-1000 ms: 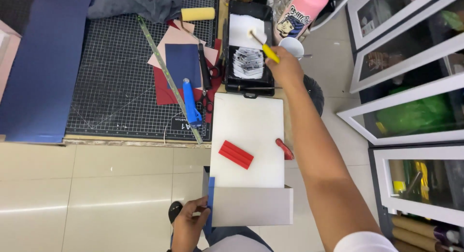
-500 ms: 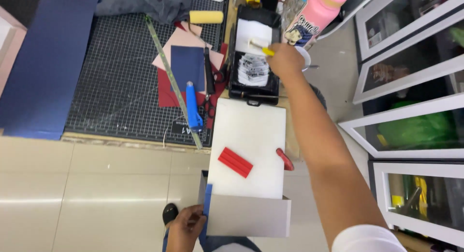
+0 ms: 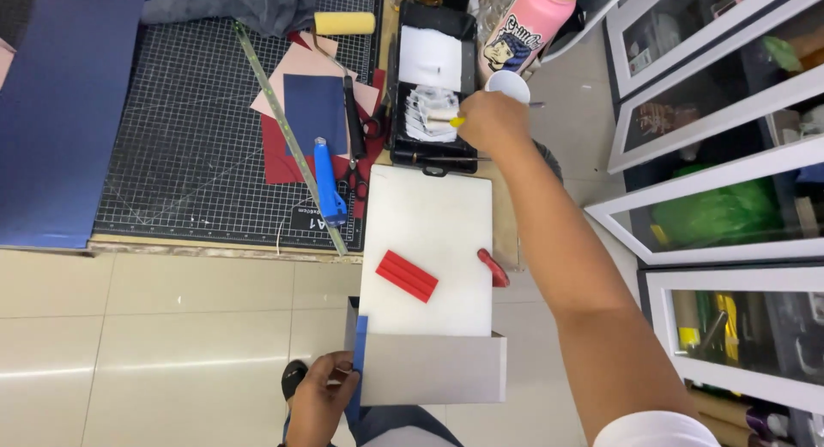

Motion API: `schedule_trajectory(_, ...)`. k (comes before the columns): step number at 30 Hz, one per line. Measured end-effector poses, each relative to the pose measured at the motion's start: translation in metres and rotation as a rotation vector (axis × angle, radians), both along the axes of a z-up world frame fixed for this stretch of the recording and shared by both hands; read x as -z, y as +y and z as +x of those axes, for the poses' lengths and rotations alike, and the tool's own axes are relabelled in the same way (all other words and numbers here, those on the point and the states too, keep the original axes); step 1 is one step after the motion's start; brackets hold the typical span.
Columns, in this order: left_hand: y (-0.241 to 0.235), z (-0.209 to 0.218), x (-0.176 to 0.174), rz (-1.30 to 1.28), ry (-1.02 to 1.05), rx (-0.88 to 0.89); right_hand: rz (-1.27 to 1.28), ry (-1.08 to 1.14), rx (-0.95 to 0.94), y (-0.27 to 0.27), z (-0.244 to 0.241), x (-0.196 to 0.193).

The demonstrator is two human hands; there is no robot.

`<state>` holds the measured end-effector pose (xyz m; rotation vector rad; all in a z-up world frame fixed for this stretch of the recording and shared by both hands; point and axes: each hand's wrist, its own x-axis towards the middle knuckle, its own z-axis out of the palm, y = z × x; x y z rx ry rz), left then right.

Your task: Applying glue to a board with a roller and attaching a blue sheet using a squeegee.

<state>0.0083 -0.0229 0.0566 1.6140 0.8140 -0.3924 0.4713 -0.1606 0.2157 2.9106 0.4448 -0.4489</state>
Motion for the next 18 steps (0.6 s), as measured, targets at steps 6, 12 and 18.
schedule_trajectory(6, 0.0, -0.002, 0.008, 0.048, 0.023, 0.034, 0.018, -0.139, -0.014, 0.0, 0.033, 0.015)
schedule_trajectory(12, -0.005, -0.009, 0.015, 0.095, -0.129, 0.065, 0.062, -0.138, 0.071, 0.007, 0.047, 0.041)
schedule_trajectory(18, -0.013, -0.014, 0.029, 0.165, -0.293, 0.033, -0.101, 0.037, 0.053, 0.016, 0.012, -0.011)
